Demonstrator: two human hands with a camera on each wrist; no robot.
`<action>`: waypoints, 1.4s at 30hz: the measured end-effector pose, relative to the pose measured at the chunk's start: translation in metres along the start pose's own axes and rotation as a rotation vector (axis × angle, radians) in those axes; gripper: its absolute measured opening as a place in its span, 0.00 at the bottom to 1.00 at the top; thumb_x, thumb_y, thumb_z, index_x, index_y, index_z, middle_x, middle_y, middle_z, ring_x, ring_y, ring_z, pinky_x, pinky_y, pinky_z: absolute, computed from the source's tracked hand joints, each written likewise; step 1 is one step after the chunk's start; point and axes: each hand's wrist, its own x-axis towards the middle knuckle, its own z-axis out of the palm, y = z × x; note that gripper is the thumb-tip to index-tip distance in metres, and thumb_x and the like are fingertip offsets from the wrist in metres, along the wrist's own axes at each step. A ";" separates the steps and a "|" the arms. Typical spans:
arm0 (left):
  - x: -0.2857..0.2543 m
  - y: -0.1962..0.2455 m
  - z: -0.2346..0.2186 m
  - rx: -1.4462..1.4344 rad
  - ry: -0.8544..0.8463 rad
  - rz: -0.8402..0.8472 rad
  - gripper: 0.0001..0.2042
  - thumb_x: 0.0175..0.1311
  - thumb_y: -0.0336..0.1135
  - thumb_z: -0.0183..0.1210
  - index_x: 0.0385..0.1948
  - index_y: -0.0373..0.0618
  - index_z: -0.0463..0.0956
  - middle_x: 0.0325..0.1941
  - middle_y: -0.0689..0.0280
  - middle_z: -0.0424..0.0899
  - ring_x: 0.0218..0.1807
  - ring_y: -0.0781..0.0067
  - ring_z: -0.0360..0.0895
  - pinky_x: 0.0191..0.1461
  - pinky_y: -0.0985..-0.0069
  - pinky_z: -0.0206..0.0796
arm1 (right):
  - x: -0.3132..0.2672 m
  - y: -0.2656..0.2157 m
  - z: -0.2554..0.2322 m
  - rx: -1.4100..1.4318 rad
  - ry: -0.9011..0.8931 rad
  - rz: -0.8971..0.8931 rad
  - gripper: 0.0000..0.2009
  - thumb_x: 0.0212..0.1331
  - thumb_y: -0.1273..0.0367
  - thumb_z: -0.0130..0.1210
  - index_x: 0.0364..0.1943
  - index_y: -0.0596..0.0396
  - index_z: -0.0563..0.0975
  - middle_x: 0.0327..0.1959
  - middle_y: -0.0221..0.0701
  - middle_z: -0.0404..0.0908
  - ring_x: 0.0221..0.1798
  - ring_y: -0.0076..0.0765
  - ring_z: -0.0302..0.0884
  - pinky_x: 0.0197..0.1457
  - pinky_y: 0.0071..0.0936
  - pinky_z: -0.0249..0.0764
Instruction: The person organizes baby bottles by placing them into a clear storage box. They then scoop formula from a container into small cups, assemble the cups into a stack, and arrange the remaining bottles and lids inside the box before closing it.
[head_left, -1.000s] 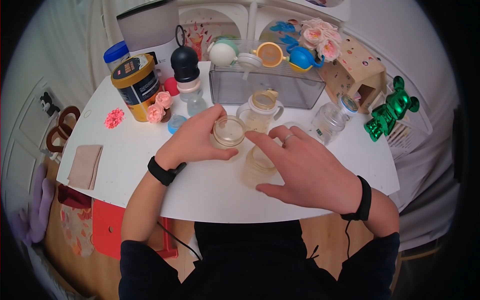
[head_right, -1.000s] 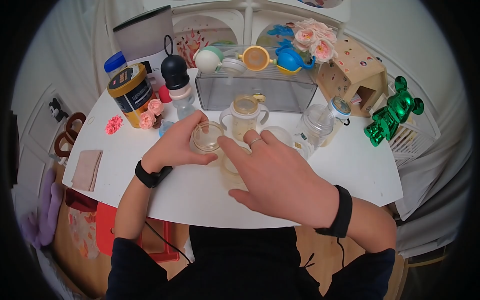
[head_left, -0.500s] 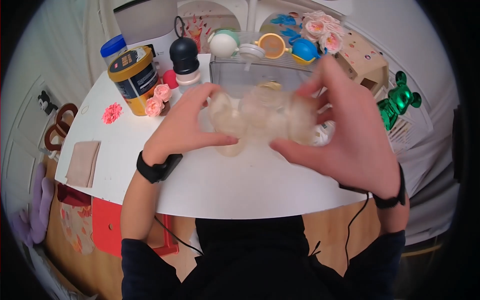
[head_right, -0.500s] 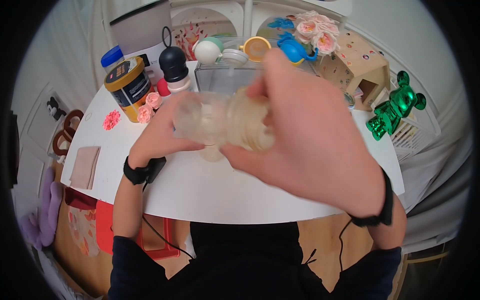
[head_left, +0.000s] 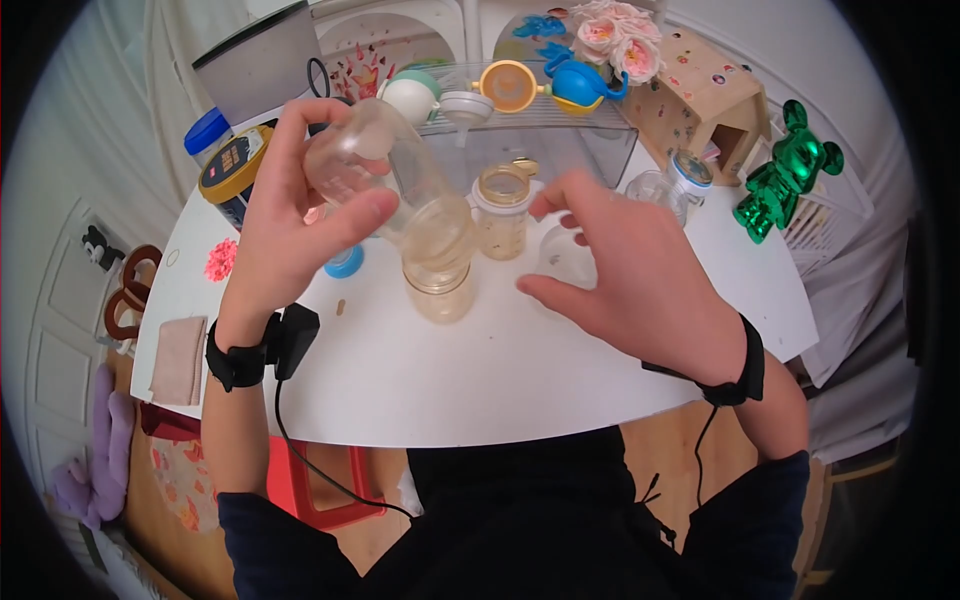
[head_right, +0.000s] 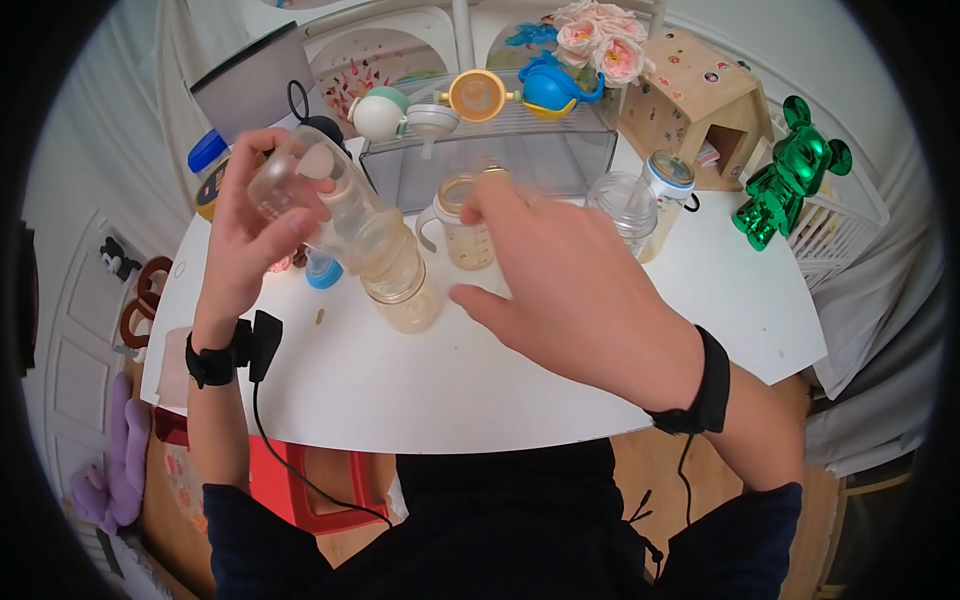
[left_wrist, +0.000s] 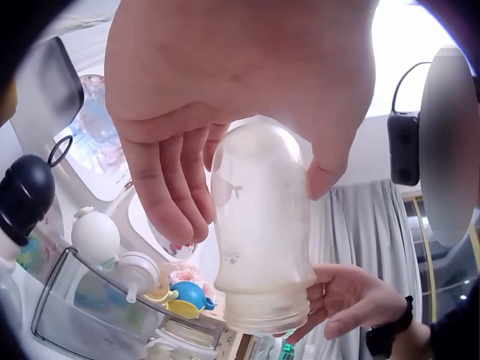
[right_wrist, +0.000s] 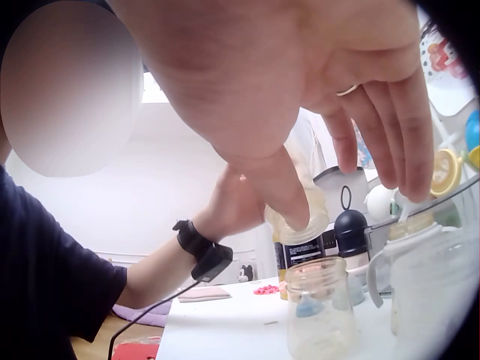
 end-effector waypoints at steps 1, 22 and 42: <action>0.000 0.001 0.002 0.072 -0.005 0.003 0.34 0.62 0.39 0.77 0.66 0.47 0.67 0.53 0.62 0.86 0.54 0.73 0.83 0.56 0.73 0.76 | -0.007 0.002 0.000 -0.002 -0.002 -0.009 0.23 0.58 0.67 0.75 0.51 0.60 0.74 0.40 0.46 0.86 0.40 0.59 0.85 0.43 0.50 0.80; 0.014 0.015 0.022 0.140 0.007 0.109 0.36 0.55 0.33 0.79 0.65 0.45 0.69 0.52 0.64 0.86 0.44 0.77 0.82 0.50 0.75 0.77 | -0.057 0.028 0.000 -0.146 -0.004 0.098 0.23 0.58 0.69 0.75 0.54 0.61 0.77 0.47 0.48 0.84 0.53 0.58 0.83 0.54 0.47 0.82; 0.046 0.003 0.126 0.330 -0.431 0.162 0.35 0.56 0.37 0.80 0.61 0.47 0.66 0.40 0.60 0.86 0.40 0.66 0.85 0.51 0.70 0.78 | -0.070 0.040 0.016 0.126 -0.059 0.227 0.41 0.63 0.68 0.71 0.73 0.66 0.56 0.30 0.55 0.85 0.34 0.67 0.87 0.38 0.52 0.82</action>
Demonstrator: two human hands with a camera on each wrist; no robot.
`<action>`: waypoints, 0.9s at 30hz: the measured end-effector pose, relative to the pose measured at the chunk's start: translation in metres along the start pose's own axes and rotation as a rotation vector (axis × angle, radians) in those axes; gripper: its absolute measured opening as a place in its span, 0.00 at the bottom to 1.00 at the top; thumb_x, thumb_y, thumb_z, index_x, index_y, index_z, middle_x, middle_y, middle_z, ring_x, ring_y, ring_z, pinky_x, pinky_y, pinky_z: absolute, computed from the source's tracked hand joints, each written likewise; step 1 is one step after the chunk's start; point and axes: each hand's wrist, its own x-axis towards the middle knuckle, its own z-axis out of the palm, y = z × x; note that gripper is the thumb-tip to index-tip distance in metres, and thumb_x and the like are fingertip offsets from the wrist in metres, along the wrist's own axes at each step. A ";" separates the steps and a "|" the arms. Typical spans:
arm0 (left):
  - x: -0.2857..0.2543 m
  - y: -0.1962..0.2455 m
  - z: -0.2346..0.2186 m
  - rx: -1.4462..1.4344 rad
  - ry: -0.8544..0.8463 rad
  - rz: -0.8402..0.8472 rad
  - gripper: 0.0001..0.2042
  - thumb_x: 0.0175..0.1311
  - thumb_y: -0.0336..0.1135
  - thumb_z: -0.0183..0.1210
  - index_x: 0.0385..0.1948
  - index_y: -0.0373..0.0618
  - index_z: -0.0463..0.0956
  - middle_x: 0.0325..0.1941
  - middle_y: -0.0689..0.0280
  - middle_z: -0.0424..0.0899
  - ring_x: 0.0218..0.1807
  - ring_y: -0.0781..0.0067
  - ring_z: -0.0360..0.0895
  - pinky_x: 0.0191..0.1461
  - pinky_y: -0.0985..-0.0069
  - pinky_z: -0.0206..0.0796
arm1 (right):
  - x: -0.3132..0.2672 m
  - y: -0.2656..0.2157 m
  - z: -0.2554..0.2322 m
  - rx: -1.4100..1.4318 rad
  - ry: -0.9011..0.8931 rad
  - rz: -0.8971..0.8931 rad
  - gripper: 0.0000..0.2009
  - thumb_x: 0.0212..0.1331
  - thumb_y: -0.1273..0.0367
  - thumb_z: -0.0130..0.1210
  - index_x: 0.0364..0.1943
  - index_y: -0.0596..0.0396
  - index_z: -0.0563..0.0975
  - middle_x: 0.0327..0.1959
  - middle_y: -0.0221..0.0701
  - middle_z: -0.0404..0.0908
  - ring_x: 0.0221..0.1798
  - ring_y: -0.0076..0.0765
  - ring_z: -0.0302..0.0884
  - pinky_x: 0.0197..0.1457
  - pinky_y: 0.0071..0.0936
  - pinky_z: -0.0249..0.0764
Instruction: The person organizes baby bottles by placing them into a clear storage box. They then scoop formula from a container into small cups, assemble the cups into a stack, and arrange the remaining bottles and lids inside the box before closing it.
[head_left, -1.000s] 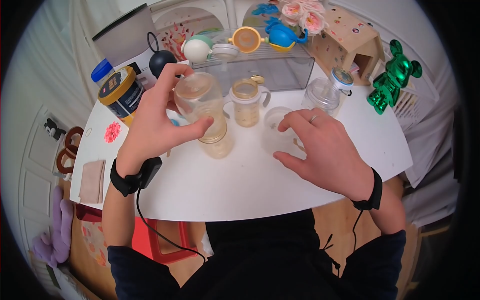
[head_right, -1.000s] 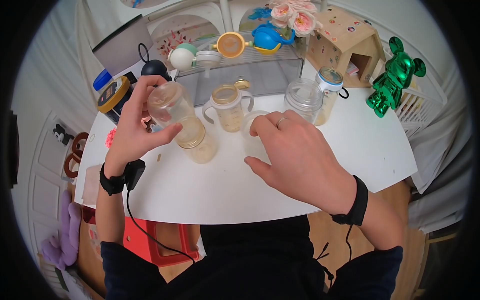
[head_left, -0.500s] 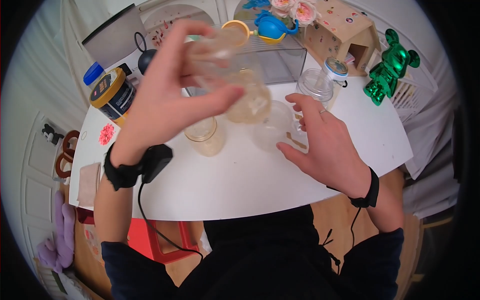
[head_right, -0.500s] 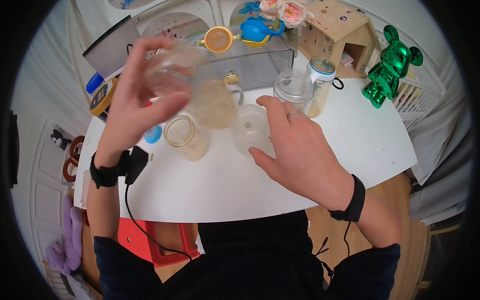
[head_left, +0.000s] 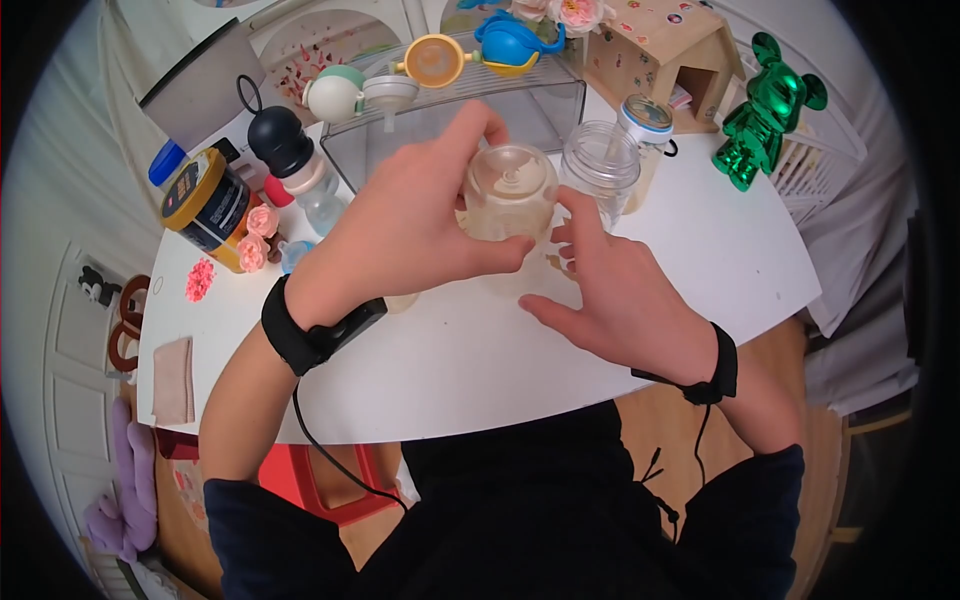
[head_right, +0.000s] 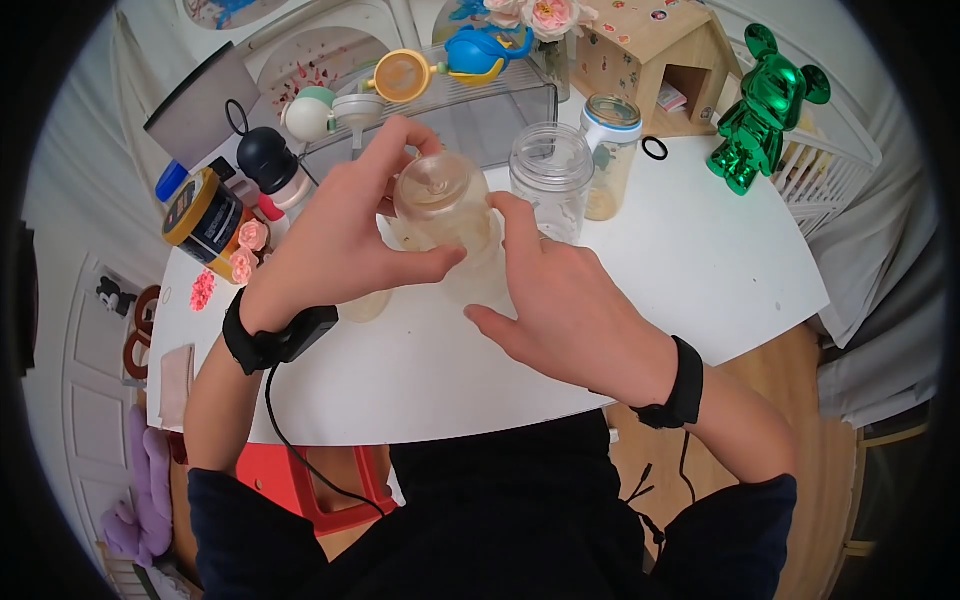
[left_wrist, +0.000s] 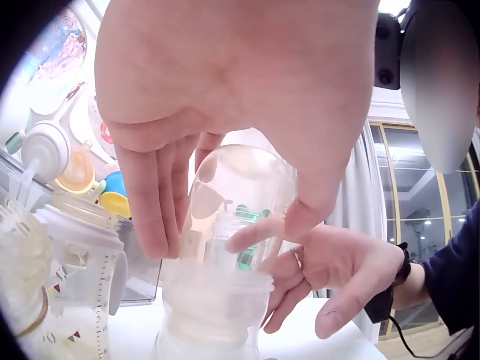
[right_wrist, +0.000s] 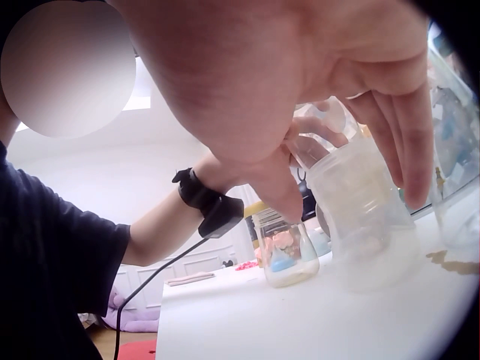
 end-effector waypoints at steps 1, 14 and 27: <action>0.000 -0.002 0.001 -0.004 0.013 0.028 0.34 0.56 0.38 0.80 0.61 0.47 0.66 0.40 0.59 0.87 0.40 0.64 0.86 0.51 0.70 0.78 | 0.000 0.001 0.002 0.002 0.013 -0.008 0.41 0.63 0.69 0.70 0.73 0.66 0.55 0.29 0.54 0.84 0.33 0.67 0.87 0.36 0.52 0.82; 0.001 0.007 -0.004 0.170 -0.019 -0.015 0.34 0.59 0.47 0.79 0.60 0.44 0.67 0.44 0.51 0.89 0.43 0.52 0.88 0.48 0.64 0.80 | -0.006 0.006 0.003 -0.063 -0.025 -0.012 0.44 0.65 0.71 0.66 0.78 0.69 0.50 0.27 0.51 0.82 0.32 0.67 0.85 0.36 0.54 0.79; -0.008 0.012 0.016 0.200 0.074 0.072 0.41 0.48 0.38 0.81 0.69 0.54 0.71 0.51 0.53 0.89 0.53 0.40 0.86 0.56 0.53 0.79 | -0.021 -0.008 -0.027 -0.096 -0.131 0.121 0.43 0.68 0.68 0.66 0.80 0.62 0.52 0.52 0.63 0.87 0.53 0.70 0.87 0.58 0.52 0.83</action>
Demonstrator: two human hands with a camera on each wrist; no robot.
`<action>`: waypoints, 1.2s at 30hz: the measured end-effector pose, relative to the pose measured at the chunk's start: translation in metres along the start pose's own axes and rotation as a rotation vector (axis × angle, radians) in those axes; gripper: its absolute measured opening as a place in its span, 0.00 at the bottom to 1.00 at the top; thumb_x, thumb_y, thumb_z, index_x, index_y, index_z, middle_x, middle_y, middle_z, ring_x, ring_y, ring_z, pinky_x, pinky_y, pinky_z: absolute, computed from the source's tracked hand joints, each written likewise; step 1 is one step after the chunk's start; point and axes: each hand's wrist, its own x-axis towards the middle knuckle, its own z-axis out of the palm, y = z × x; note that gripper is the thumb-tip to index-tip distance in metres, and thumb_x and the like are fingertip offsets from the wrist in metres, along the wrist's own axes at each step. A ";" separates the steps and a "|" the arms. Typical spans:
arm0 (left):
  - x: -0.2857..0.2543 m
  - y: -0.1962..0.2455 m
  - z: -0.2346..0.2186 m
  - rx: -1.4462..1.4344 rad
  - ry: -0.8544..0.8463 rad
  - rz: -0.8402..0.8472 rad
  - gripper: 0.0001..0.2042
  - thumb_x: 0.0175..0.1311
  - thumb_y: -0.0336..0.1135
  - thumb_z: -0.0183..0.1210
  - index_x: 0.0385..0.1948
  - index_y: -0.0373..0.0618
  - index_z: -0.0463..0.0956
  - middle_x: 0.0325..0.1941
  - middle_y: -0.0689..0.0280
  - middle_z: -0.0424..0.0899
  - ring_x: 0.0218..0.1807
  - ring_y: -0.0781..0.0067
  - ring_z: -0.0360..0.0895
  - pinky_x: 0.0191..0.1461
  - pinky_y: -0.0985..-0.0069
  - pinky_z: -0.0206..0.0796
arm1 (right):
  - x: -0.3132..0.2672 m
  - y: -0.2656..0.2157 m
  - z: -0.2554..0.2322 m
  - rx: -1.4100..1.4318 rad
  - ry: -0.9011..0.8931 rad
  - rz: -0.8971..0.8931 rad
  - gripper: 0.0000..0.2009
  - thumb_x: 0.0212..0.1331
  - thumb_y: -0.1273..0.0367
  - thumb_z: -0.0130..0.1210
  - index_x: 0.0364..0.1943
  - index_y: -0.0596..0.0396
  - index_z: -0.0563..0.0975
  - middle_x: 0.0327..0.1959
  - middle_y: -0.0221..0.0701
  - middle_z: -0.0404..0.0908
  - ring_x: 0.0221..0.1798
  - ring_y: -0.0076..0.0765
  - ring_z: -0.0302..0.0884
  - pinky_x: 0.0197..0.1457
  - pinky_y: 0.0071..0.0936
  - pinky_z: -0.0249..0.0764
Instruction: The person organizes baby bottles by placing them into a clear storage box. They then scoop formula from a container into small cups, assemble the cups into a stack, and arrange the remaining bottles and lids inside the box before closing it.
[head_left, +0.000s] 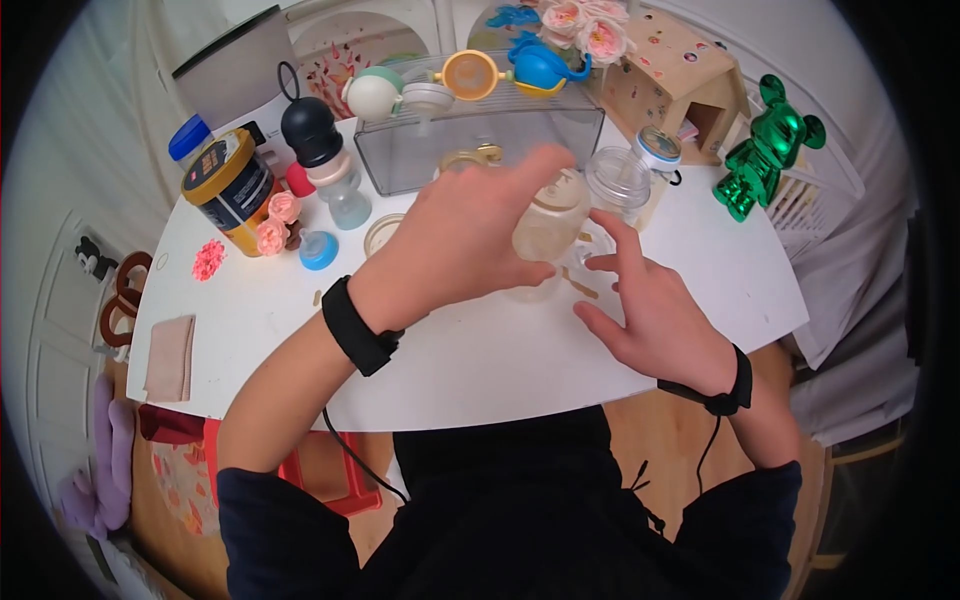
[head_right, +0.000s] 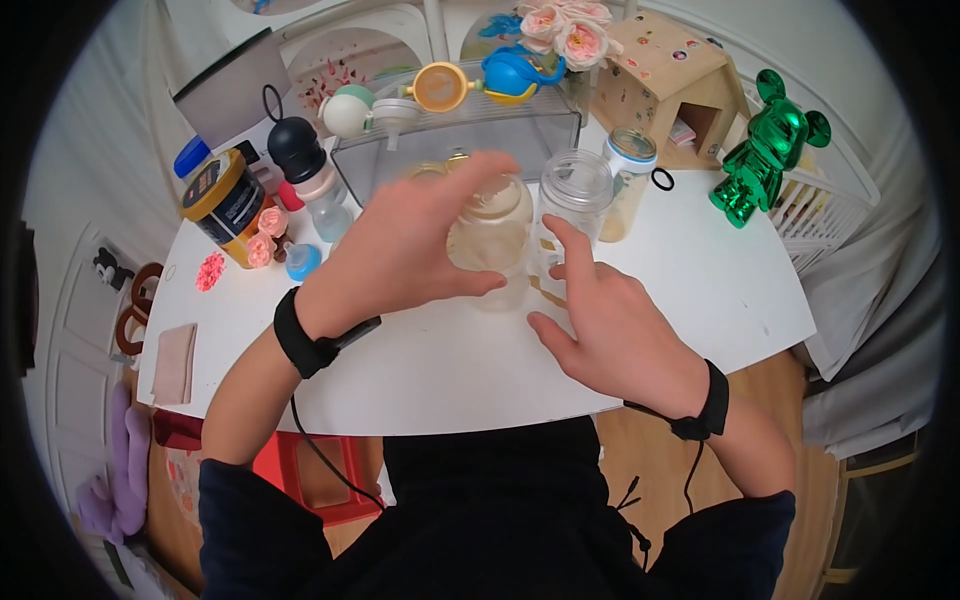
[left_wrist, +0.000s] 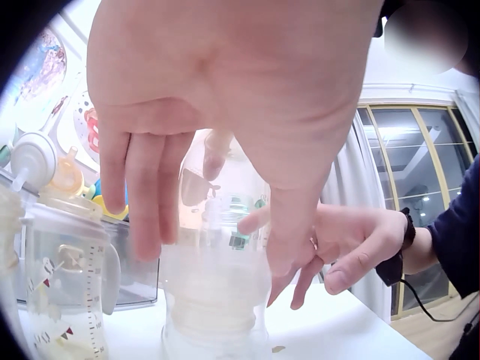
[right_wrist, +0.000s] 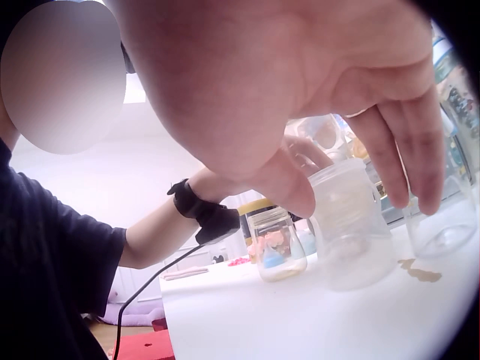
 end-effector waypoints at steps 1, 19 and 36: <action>-0.001 0.001 -0.001 -0.003 -0.001 -0.005 0.41 0.48 0.37 0.80 0.69 0.54 0.71 0.51 0.53 0.90 0.53 0.40 0.86 0.56 0.53 0.79 | 0.000 -0.001 -0.001 0.003 -0.007 0.009 0.43 0.68 0.68 0.66 0.80 0.61 0.52 0.52 0.63 0.87 0.54 0.70 0.87 0.59 0.51 0.83; -0.039 -0.009 -0.031 0.150 -0.006 -0.181 0.45 0.45 0.39 0.83 0.71 0.54 0.72 0.52 0.58 0.92 0.53 0.51 0.91 0.55 0.60 0.82 | 0.021 0.045 0.023 -0.392 -0.011 -0.030 0.33 0.65 0.63 0.66 0.76 0.36 0.73 0.30 0.40 0.87 0.40 0.54 0.85 0.39 0.48 0.82; -0.092 -0.050 -0.085 0.212 0.031 -0.307 0.44 0.45 0.36 0.81 0.71 0.53 0.73 0.64 0.62 0.84 0.61 0.57 0.82 0.69 0.63 0.76 | 0.057 0.088 0.023 -0.516 0.088 0.073 0.30 0.63 0.61 0.66 0.71 0.46 0.76 0.33 0.42 0.89 0.47 0.55 0.85 0.51 0.47 0.85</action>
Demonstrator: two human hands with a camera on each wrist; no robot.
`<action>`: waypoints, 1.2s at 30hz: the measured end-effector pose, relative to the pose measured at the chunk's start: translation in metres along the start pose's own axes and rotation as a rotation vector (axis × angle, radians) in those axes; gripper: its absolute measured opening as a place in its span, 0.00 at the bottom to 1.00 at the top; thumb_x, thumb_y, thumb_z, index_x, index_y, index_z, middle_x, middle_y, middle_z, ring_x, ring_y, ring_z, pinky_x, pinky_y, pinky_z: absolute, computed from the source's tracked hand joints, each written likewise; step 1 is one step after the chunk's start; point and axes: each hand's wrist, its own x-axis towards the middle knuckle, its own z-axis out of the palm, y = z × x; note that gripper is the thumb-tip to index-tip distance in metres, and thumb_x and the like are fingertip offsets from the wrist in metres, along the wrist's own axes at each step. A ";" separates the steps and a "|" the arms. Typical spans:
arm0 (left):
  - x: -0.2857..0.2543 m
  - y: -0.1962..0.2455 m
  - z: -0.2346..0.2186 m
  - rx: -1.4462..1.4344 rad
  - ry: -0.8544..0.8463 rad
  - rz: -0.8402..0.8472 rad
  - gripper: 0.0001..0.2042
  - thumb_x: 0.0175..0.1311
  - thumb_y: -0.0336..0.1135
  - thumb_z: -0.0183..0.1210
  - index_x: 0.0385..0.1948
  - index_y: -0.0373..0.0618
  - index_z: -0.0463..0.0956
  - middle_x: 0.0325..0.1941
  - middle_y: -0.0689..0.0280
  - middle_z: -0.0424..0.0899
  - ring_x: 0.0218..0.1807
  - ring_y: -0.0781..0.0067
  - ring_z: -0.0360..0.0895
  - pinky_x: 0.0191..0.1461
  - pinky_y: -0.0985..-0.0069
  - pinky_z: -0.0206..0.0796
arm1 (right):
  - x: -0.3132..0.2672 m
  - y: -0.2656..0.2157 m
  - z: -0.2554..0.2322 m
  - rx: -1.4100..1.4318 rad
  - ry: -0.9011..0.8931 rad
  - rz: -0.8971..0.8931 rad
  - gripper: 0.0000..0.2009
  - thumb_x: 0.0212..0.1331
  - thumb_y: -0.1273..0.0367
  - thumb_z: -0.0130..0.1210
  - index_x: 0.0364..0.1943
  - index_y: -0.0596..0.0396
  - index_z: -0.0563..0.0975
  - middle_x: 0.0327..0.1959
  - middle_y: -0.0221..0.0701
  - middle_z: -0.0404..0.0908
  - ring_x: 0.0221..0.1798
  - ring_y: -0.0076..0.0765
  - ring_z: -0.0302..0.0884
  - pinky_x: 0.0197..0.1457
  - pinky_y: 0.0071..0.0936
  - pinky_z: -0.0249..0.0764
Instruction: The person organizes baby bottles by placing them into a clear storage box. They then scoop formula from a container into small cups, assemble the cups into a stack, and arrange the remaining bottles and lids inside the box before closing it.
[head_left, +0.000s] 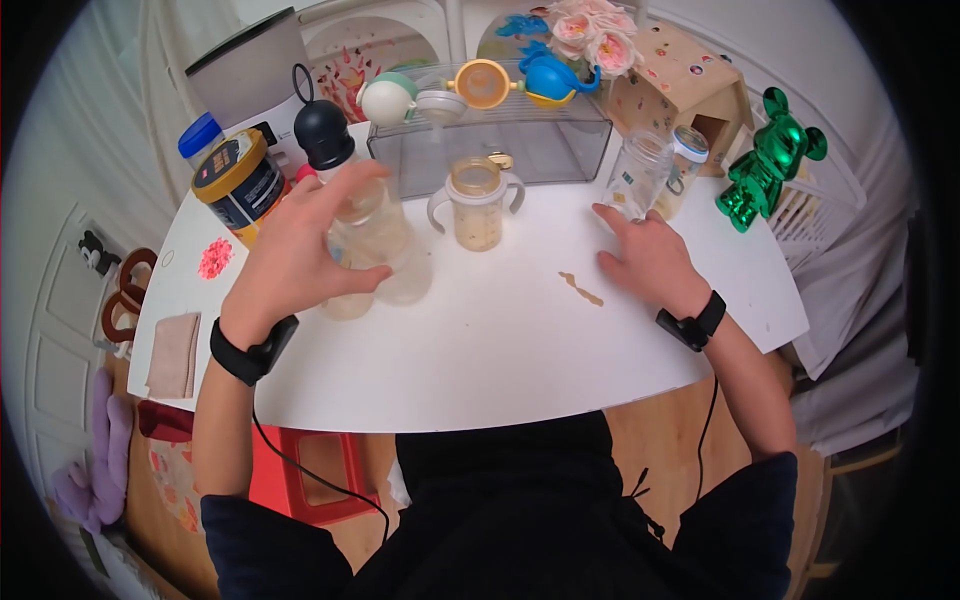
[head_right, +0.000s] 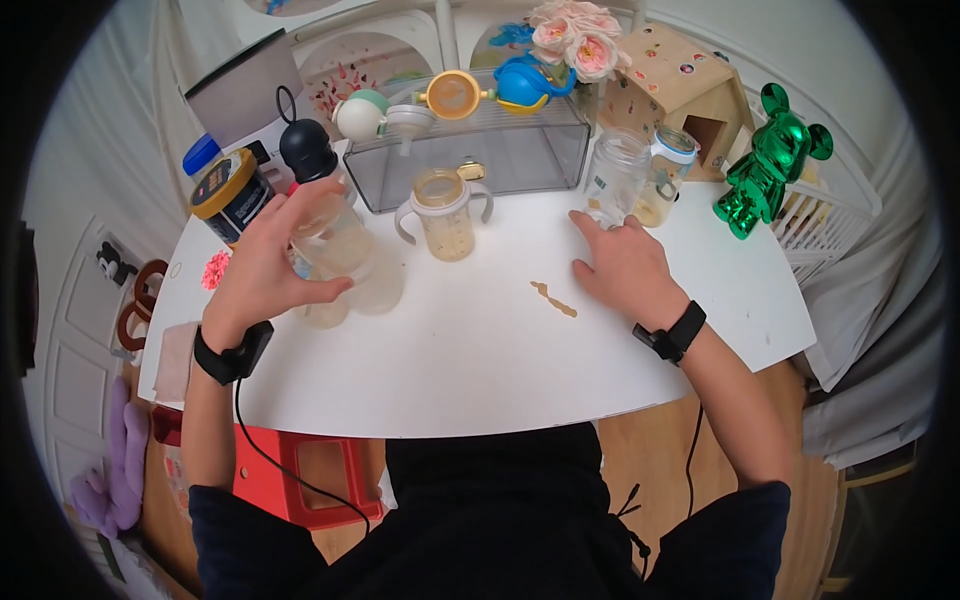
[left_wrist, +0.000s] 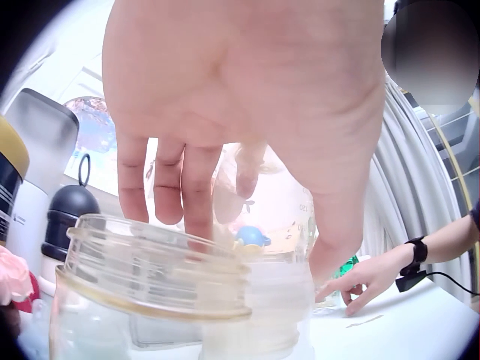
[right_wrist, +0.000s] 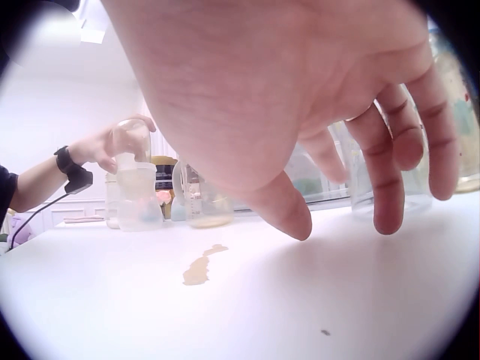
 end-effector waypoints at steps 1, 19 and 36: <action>-0.002 -0.003 -0.004 -0.018 -0.014 -0.033 0.44 0.45 0.36 0.81 0.71 0.53 0.73 0.64 0.62 0.84 0.61 0.57 0.81 0.69 0.63 0.75 | 0.002 -0.001 0.000 0.005 0.025 -0.021 0.29 0.63 0.61 0.66 0.70 0.48 0.77 0.33 0.43 0.89 0.47 0.56 0.85 0.50 0.48 0.85; -0.015 -0.047 -0.023 0.015 0.034 -0.168 0.45 0.45 0.36 0.81 0.73 0.53 0.71 0.62 0.59 0.85 0.63 0.50 0.80 0.68 0.58 0.74 | 0.082 -0.064 -0.008 0.384 0.046 -0.233 0.15 0.68 0.60 0.66 0.43 0.61 0.82 0.39 0.50 0.87 0.46 0.60 0.86 0.49 0.52 0.81; -0.004 0.058 -0.007 0.436 0.333 0.346 0.36 0.45 0.33 0.80 0.63 0.50 0.79 0.52 0.60 0.81 0.60 0.50 0.73 0.65 0.55 0.68 | -0.051 0.017 -0.045 0.405 0.047 0.118 0.19 0.67 0.59 0.70 0.29 0.61 0.80 0.21 0.42 0.83 0.24 0.51 0.81 0.33 0.41 0.77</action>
